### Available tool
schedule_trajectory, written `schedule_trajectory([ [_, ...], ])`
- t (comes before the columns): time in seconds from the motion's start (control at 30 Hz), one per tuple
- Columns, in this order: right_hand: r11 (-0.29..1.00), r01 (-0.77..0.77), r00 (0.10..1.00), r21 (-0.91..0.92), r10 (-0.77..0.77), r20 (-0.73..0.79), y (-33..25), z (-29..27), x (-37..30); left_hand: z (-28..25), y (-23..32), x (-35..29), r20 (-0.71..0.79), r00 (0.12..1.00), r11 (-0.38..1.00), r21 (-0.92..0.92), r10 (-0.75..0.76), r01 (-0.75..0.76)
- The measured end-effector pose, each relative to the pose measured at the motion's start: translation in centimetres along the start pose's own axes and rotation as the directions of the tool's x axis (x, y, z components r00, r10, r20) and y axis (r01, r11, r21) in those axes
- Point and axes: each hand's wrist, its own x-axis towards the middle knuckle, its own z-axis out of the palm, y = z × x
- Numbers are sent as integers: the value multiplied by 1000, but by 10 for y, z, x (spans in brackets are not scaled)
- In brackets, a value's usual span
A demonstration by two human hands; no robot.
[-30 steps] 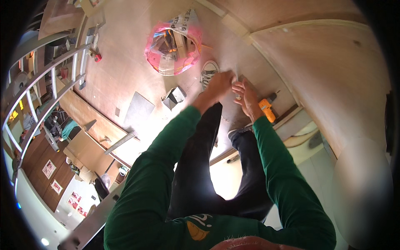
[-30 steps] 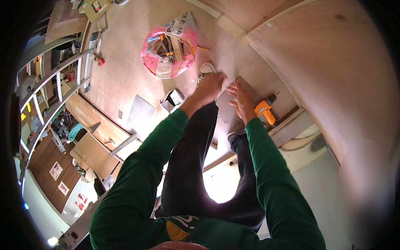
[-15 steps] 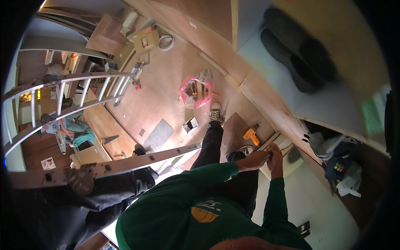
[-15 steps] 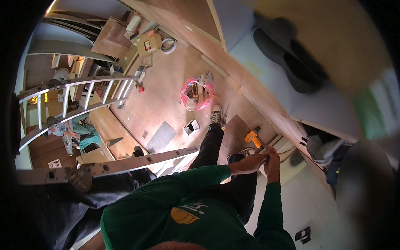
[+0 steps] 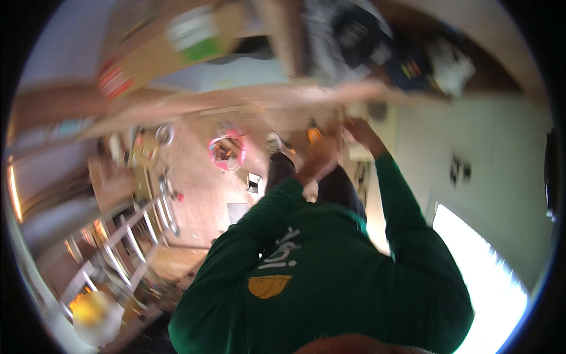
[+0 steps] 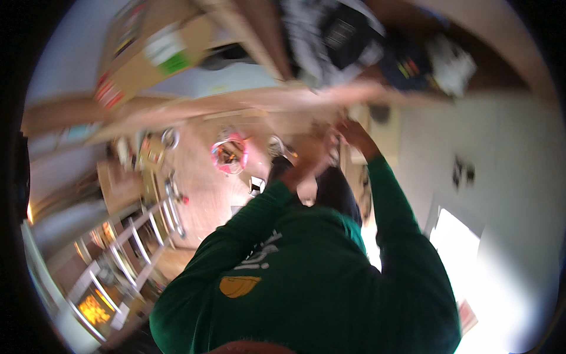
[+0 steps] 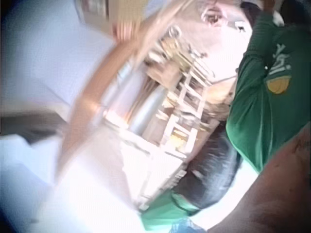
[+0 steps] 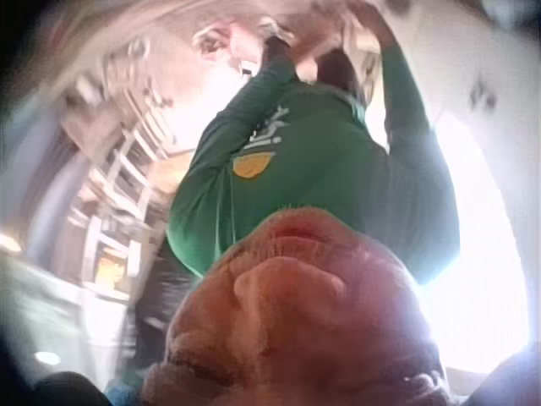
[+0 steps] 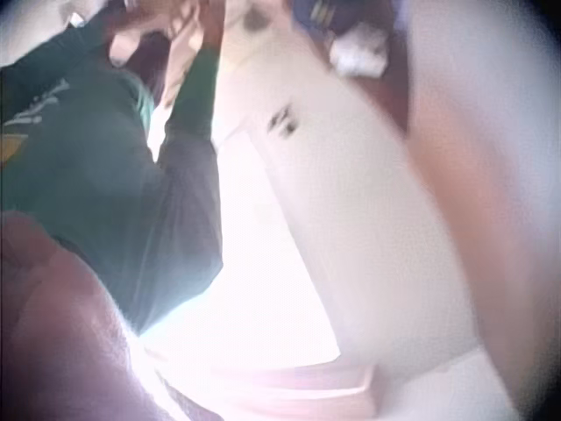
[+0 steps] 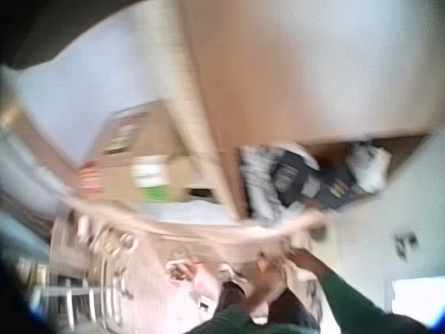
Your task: The person assembles a wooden cabinet using a cordless drill to drive screws into pre-drilled holes. They handle wooden panels, screws, and a tape measure, positioning and securing components together. The person also briefly interacts with a coworker and moves a plastic bag on the floor.
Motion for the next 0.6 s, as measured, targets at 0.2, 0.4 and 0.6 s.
schedule_trajectory([
  [0.2, 987, -93, 935, 130, 131, -329, -79, -6, -74, -59, 3, 68, 54, 914, 907, 116, 402, -406],
  [0.4, 974, -168, 836, -153, 59, -545, -110, -20, -101, -62, -22, 96, 768, 636, 847, -286, -77, 448],
  [0.6, 957, -281, 650, -69, 137, -748, -93, 2, -106, -77, -21, 106, 909, 416, 629, -341, 31, 698],
])
